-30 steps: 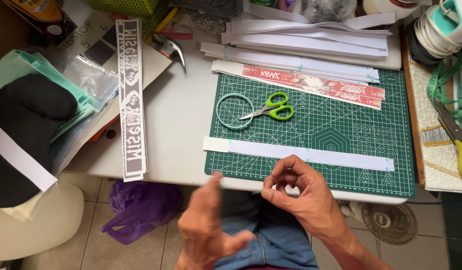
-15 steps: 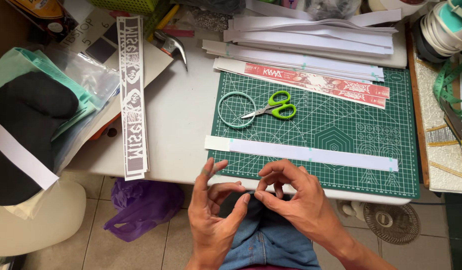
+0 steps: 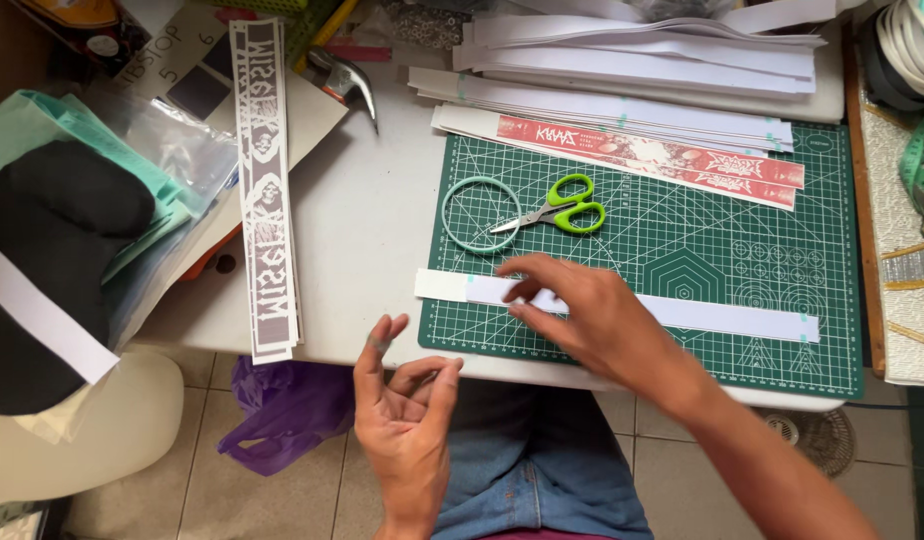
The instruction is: The person cuts small pieces of green tape with scissors and applies them to the ends of long white paper strips on a green cutting mat. The person repeats this process for multiple strips, aligning and pressing the tape onto each end.
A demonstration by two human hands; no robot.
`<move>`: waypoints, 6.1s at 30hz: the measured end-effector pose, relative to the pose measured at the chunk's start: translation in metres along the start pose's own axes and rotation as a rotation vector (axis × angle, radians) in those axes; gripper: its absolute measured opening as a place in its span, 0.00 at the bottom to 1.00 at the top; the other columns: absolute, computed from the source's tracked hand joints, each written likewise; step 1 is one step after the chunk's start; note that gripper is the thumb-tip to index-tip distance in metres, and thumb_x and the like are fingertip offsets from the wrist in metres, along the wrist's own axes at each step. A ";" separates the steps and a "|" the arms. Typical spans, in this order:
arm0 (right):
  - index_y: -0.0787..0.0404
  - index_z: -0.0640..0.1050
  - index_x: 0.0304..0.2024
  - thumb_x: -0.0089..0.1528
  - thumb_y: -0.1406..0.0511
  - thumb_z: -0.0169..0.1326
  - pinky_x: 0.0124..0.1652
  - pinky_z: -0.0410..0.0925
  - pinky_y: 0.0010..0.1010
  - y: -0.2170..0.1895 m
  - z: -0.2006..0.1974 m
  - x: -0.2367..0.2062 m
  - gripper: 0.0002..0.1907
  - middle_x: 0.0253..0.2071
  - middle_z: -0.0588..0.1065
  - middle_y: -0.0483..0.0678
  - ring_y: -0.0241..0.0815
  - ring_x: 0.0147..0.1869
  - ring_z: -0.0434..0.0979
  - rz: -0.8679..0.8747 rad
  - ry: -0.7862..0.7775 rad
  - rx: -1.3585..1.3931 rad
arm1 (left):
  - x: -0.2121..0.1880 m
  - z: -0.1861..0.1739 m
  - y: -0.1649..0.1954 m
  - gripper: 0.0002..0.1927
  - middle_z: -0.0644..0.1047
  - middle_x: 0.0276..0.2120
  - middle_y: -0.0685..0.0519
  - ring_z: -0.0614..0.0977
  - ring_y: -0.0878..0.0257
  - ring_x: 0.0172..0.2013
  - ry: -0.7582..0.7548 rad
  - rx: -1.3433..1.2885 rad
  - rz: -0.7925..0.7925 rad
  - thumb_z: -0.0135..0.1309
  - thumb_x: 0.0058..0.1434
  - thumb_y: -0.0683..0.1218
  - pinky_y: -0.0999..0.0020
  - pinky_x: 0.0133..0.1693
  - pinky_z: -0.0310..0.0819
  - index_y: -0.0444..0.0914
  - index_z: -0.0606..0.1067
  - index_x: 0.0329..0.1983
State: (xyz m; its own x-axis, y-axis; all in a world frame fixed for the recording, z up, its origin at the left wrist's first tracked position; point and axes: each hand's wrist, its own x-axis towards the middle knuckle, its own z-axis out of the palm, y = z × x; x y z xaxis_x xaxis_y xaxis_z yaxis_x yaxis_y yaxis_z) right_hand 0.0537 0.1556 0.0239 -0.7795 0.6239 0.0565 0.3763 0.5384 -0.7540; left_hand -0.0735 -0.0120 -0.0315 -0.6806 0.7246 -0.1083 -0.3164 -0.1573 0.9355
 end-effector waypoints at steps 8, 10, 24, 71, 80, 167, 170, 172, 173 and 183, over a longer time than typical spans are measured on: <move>0.59 0.74 0.54 0.60 0.68 0.59 0.44 0.75 0.36 0.016 0.006 0.047 0.20 0.41 0.83 0.49 0.46 0.45 0.85 -0.048 -0.280 -0.068 | -0.008 0.000 -0.010 0.36 0.56 0.74 0.41 0.74 0.47 0.64 -0.068 -0.006 0.040 0.50 0.61 0.35 0.55 0.57 0.81 0.32 0.54 0.73; 0.60 0.73 0.54 0.60 0.68 0.59 0.43 0.76 0.36 0.016 0.009 0.050 0.19 0.41 0.83 0.50 0.46 0.44 0.86 -0.045 -0.298 -0.045 | -0.011 0.003 -0.015 0.38 0.54 0.74 0.40 0.71 0.44 0.67 -0.110 -0.058 0.022 0.51 0.60 0.37 0.50 0.58 0.80 0.32 0.53 0.74; 0.64 0.71 0.53 0.59 0.70 0.59 0.38 0.77 0.34 0.012 0.014 0.057 0.20 0.35 0.83 0.53 0.47 0.39 0.86 -0.029 -0.293 -0.011 | -0.013 0.007 -0.030 0.44 0.49 0.76 0.38 0.64 0.36 0.72 -0.114 -0.131 -0.104 0.54 0.55 0.47 0.40 0.62 0.75 0.32 0.52 0.74; 0.65 0.68 0.44 0.59 0.70 0.60 0.34 0.75 0.36 0.008 0.025 0.054 0.15 0.31 0.81 0.54 0.52 0.37 0.85 -0.009 -0.250 -0.080 | 0.005 0.003 -0.014 0.40 0.51 0.78 0.37 0.76 0.41 0.65 -0.039 0.158 0.182 0.52 0.59 0.37 0.51 0.53 0.84 0.36 0.53 0.75; 0.65 0.68 0.44 0.59 0.71 0.61 0.32 0.76 0.34 0.010 0.025 0.047 0.16 0.30 0.81 0.54 0.50 0.35 0.85 -0.077 -0.187 -0.049 | 0.074 0.013 -0.001 0.45 0.56 0.74 0.40 0.54 0.37 0.75 -0.078 1.117 0.479 0.65 0.57 0.45 0.43 0.70 0.55 0.42 0.57 0.75; 0.64 0.65 0.38 0.60 0.71 0.58 0.32 0.70 0.41 0.002 0.024 0.043 0.13 0.27 0.74 0.54 0.54 0.32 0.79 -0.123 -0.197 -0.140 | 0.075 0.011 -0.006 0.48 0.59 0.73 0.42 0.54 0.40 0.75 -0.011 1.137 0.476 0.70 0.52 0.50 0.43 0.70 0.53 0.41 0.59 0.74; 0.64 0.65 0.38 0.60 0.71 0.57 0.32 0.71 0.40 0.001 0.023 0.045 0.13 0.27 0.75 0.53 0.53 0.31 0.80 -0.082 -0.214 -0.120 | 0.076 0.011 -0.005 0.48 0.59 0.73 0.42 0.53 0.40 0.75 -0.015 1.132 0.481 0.70 0.52 0.49 0.43 0.69 0.53 0.41 0.59 0.74; 0.64 0.65 0.38 0.60 0.71 0.57 0.31 0.71 0.40 0.000 0.023 0.045 0.12 0.27 0.75 0.53 0.52 0.31 0.80 -0.047 -0.229 -0.118 | 0.076 0.011 -0.005 0.48 0.59 0.72 0.42 0.54 0.40 0.74 -0.015 1.136 0.472 0.70 0.52 0.50 0.43 0.70 0.53 0.41 0.60 0.74; 0.64 0.65 0.38 0.60 0.70 0.57 0.31 0.71 0.40 0.000 0.024 0.045 0.13 0.26 0.75 0.53 0.53 0.31 0.80 -0.044 -0.229 -0.124 | 0.076 0.011 -0.006 0.48 0.59 0.72 0.42 0.54 0.40 0.74 -0.015 1.137 0.471 0.70 0.52 0.50 0.43 0.70 0.53 0.41 0.60 0.74; 0.65 0.66 0.39 0.60 0.70 0.59 0.33 0.72 0.40 0.010 0.030 0.040 0.13 0.29 0.76 0.54 0.55 0.33 0.80 -0.176 -0.119 -0.140 | 0.078 0.008 -0.010 0.48 0.62 0.71 0.42 0.57 0.41 0.73 -0.008 1.135 0.538 0.70 0.53 0.49 0.46 0.69 0.55 0.39 0.59 0.74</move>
State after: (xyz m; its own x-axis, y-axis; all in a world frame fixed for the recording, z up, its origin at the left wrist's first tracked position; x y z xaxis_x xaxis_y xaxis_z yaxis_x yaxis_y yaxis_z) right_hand 0.0112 0.1689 -0.0010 -0.8897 0.4465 0.0954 0.2883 0.7113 -0.6410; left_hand -0.1184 0.0518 -0.0468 -0.5412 0.7527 0.3750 0.7487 0.2283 0.6224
